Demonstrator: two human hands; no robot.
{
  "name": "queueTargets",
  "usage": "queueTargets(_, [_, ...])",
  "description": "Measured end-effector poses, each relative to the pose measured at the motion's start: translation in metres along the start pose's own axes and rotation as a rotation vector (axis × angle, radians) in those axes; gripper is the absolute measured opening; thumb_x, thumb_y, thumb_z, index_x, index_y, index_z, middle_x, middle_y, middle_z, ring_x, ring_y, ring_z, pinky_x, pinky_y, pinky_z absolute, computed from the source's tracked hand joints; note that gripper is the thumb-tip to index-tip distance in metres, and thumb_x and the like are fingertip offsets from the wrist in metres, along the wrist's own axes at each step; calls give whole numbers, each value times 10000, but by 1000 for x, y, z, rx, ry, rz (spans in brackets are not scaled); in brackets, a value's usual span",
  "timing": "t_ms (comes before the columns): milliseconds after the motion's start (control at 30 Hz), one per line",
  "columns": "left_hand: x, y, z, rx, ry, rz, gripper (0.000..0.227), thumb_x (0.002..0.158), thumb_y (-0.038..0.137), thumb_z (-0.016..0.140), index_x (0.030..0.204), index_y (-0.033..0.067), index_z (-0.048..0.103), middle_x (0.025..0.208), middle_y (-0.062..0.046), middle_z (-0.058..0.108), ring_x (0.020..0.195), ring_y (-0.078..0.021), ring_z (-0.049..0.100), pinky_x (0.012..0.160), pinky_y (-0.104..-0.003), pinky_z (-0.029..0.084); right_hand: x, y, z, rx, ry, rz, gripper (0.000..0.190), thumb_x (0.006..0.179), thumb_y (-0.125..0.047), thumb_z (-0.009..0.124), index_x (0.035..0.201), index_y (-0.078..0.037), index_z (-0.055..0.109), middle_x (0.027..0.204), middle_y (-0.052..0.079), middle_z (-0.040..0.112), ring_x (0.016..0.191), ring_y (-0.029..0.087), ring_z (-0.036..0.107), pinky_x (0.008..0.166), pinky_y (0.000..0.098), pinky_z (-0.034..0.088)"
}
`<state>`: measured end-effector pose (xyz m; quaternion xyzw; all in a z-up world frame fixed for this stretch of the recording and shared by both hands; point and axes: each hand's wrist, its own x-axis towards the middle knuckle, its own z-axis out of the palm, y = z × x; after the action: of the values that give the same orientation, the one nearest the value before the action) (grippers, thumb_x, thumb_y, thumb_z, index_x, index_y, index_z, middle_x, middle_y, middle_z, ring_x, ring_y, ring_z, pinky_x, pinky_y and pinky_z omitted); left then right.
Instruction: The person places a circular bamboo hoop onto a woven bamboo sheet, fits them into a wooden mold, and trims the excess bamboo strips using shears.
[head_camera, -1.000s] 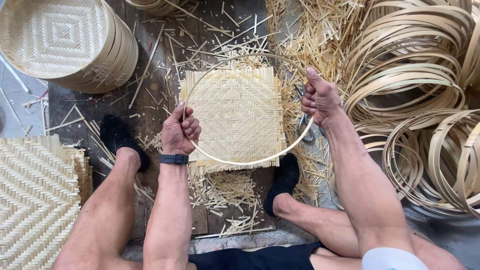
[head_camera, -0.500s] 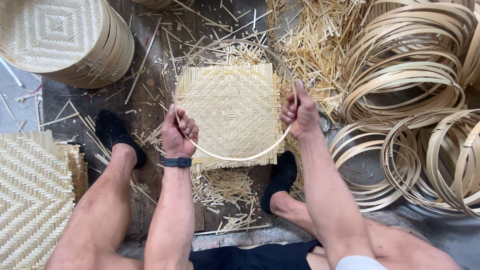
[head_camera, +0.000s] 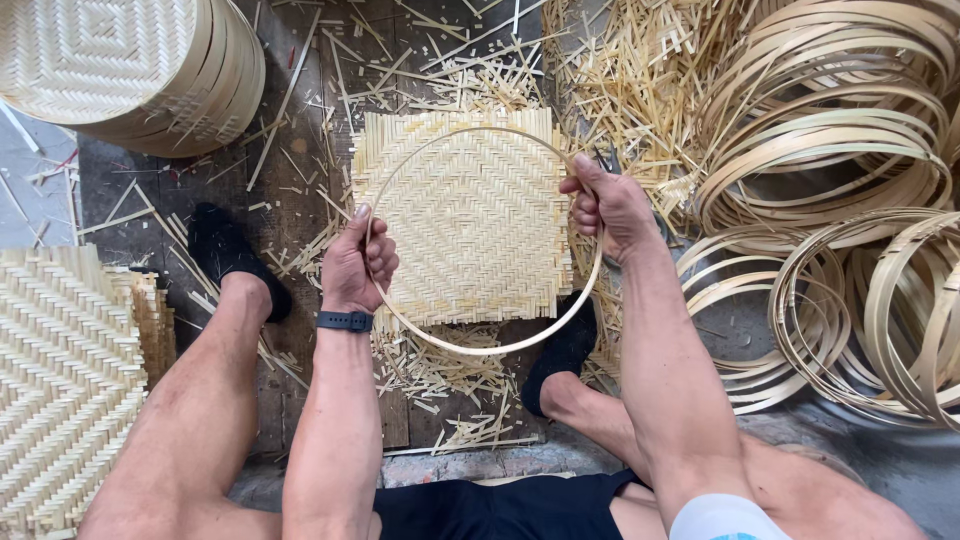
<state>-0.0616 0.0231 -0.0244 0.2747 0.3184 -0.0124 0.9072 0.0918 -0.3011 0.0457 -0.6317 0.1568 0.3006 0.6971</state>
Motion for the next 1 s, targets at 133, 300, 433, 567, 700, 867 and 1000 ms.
queueTargets(133, [3,6,-8,30,20,-87,343,1038,322,625,799,78,591,534,51,439,425,-67,360,373,-226,285,1,4,2,55,110,103,418,784,-450,838,691,-147,564,515,-72,458,367,47,315,319,228,233])
queueTargets(300, [9,5,-18,-6,9,-102,339,1040,311,619,789,87,584,529,48,432,430,-77,368,379,-234,289,9,2,-12,14,15,122,470,857,-450,816,679,-99,559,515,-47,439,375,65,350,321,229,258])
queueTargets(433, [9,-1,-12,-258,18,11,371,1061,367,602,813,92,602,546,38,452,443,-85,381,391,-242,300,10,8,-6,-17,-46,13,319,904,-353,736,878,-36,752,643,49,619,485,116,567,443,244,516])
queueTargets(567, [10,-3,-8,-150,167,164,309,1011,383,620,997,89,716,578,39,491,453,-67,423,392,-221,331,21,43,7,-123,76,-122,181,897,-112,703,1050,-99,608,846,98,728,654,146,700,544,287,609])
queueTargets(700, [28,-15,-22,325,424,374,298,937,256,706,1177,81,732,751,30,646,579,-66,553,470,-236,458,47,77,4,-359,163,-209,312,911,-20,685,1218,-41,637,902,77,714,730,139,679,596,323,602])
queueTargets(867, [59,-24,-59,1162,486,498,366,847,90,817,1210,111,769,954,-54,697,808,-149,685,744,-313,594,69,102,-4,-928,288,-322,519,847,-35,759,1346,-159,689,912,50,622,801,185,654,785,338,563])
queueTargets(1000, [61,-24,-64,1353,492,379,457,807,65,823,1245,174,754,947,-133,696,814,-214,669,784,-363,551,66,114,-5,-1005,349,-367,431,863,-118,786,1287,-181,736,850,119,654,785,236,662,790,378,533])
